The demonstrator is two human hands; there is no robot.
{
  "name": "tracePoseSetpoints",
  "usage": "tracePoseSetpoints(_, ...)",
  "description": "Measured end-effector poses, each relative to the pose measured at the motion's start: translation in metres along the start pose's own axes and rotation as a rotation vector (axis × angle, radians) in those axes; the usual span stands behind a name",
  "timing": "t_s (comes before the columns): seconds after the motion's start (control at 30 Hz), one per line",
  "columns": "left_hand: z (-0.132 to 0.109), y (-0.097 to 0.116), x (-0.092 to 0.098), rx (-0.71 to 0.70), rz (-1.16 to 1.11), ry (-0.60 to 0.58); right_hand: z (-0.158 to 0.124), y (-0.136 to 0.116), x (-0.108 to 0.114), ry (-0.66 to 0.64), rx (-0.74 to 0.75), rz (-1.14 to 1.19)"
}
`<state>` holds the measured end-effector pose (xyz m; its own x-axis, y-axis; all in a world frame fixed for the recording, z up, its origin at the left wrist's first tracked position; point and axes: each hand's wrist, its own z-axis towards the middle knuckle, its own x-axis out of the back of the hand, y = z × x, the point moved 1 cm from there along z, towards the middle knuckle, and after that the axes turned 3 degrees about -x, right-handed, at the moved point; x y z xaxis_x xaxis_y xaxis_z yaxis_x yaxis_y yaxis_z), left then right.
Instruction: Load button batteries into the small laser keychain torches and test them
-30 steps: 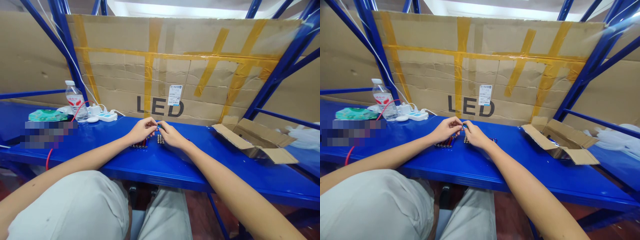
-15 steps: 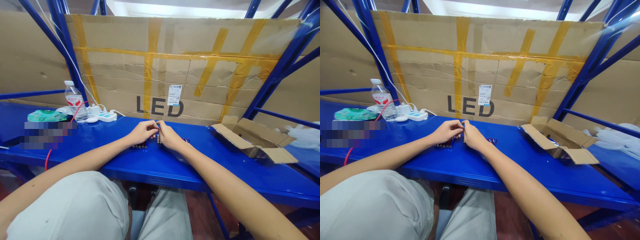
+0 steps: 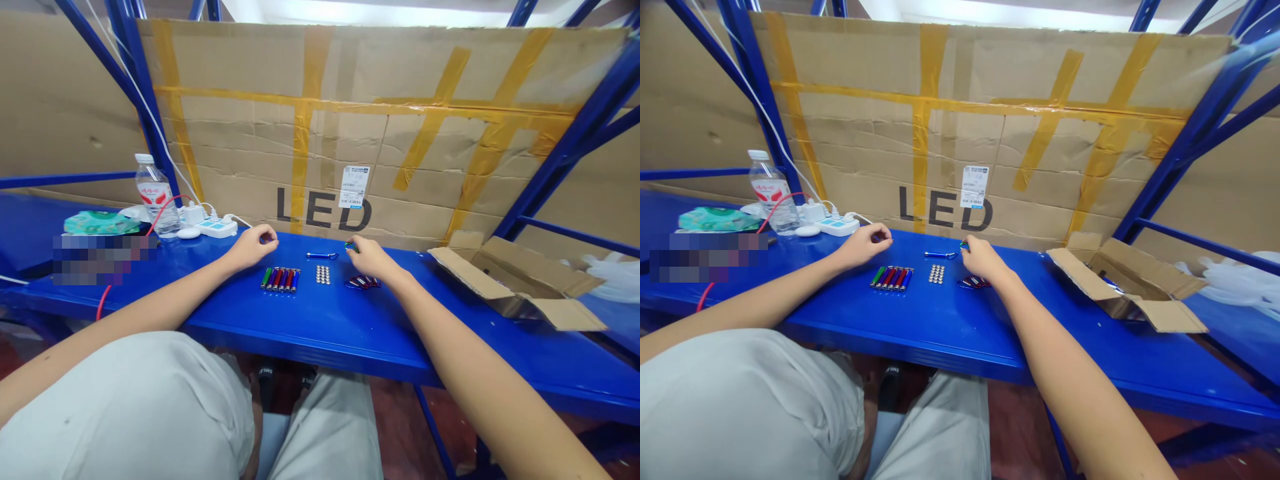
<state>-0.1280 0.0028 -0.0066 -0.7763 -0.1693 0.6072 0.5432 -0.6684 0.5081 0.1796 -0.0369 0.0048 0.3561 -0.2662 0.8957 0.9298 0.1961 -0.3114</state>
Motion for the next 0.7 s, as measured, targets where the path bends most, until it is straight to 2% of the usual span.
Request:
tracePoseSetpoints(0.13,-0.004,-0.013,0.004,0.055,0.039,-0.071,0.008,0.031,0.013,-0.087,-0.160,-0.153)
tracePoseSetpoints(0.17,-0.004,-0.016,0.004,0.075,0.039,-0.077,0.008,0.040,0.016,-0.144,-0.235,-0.187)
tracePoseSetpoints(0.27,-0.005,-0.024,0.003,0.142,0.041,-0.088,0.003,0.062,0.024,-0.442,-0.470,-0.190)
tracePoseSetpoints(0.37,-0.004,-0.029,0.003,0.177,0.092,-0.128,-0.007,0.068,0.031,-0.582,-0.594,-0.160)
tracePoseSetpoints(0.53,-0.004,-0.028,0.004,0.188,0.146,-0.167,-0.014,0.060,0.040,-0.599,-0.660,-0.185)
tracePoseSetpoints(0.7,-0.003,-0.030,0.004,0.189,0.160,-0.159,-0.010,0.073,0.046,-0.489,-0.590,-0.307)
